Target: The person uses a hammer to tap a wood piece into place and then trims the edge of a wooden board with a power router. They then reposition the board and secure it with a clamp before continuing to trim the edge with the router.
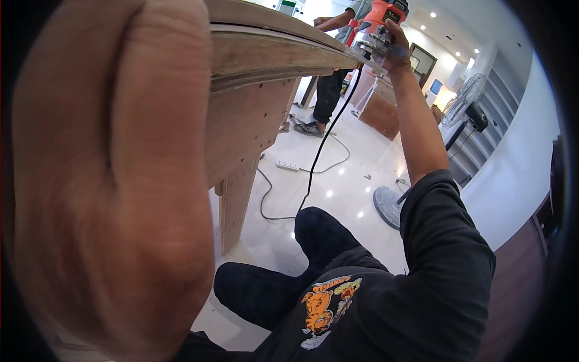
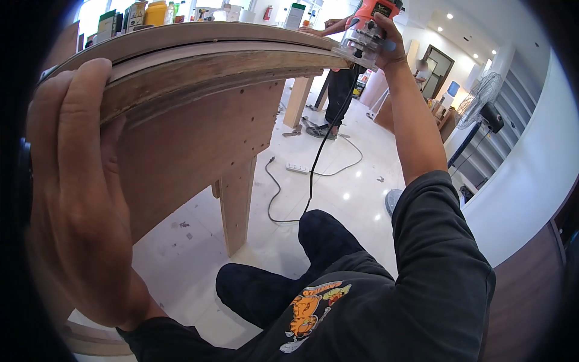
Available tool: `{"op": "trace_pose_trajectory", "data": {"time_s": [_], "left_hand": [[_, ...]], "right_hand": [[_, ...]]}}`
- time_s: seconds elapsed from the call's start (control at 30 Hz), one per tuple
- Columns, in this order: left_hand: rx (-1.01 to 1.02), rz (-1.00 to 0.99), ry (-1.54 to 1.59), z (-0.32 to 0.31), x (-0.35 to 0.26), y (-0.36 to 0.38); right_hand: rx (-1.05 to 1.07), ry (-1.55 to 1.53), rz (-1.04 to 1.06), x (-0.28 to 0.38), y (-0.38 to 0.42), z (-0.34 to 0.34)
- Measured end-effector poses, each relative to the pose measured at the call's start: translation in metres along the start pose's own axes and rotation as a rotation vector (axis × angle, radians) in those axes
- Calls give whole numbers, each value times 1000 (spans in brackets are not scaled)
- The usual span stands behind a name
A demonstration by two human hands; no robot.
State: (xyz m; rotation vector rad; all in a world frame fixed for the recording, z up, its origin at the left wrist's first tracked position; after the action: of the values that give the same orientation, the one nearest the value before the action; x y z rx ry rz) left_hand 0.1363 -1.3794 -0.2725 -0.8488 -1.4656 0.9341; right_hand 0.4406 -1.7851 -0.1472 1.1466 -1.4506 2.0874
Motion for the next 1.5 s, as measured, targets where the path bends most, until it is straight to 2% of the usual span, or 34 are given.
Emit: {"op": "trace_pose_trajectory", "data": {"time_s": [0.23, 0.33, 0.6, 0.73, 1.23, 1.33, 1.4, 1.47, 1.5], "left_hand": [[95, -9, -128, 10, -2, -8], [115, -23, -152, 9, -2, -11], [267, 168, -202, 23, -15, -26], [258, 145, -196, 23, -14, -25], [277, 129, -170, 22, -13, -26], [337, 158, -215, 22, -15, -28], [356, 194, -241, 21, -16, -25], [302, 115, -202, 14, -3, -10], [273, 124, -146, 13, 0, -7]], "right_hand": [[-204, -5, -2, 0, 6, -14], [-120, -4, -7, 0, 7, -18], [-145, -82, 14, -2, 9, -15], [-95, -58, 30, 3, 10, -29], [-163, -78, 41, -4, 8, -10], [-71, -49, 11, 2, 11, -27], [-130, -13, -9, -7, 6, 2], [-199, 30, 28, -3, 7, 9], [-167, 21, 37, -3, 5, 10]]}}
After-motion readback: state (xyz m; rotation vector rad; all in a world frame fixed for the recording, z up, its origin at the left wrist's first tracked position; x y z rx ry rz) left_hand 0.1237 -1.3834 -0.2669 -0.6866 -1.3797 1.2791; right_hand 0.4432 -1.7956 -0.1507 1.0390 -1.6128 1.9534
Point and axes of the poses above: each hand's wrist, its own y-axis away from the middle knuckle, its own z-axis out of the back of the hand, x = y × z, the point moved 7 cm from there along -y, towards the middle knuckle, and after that the axes turned 2 degrees about -z, right-handed, at the moved point
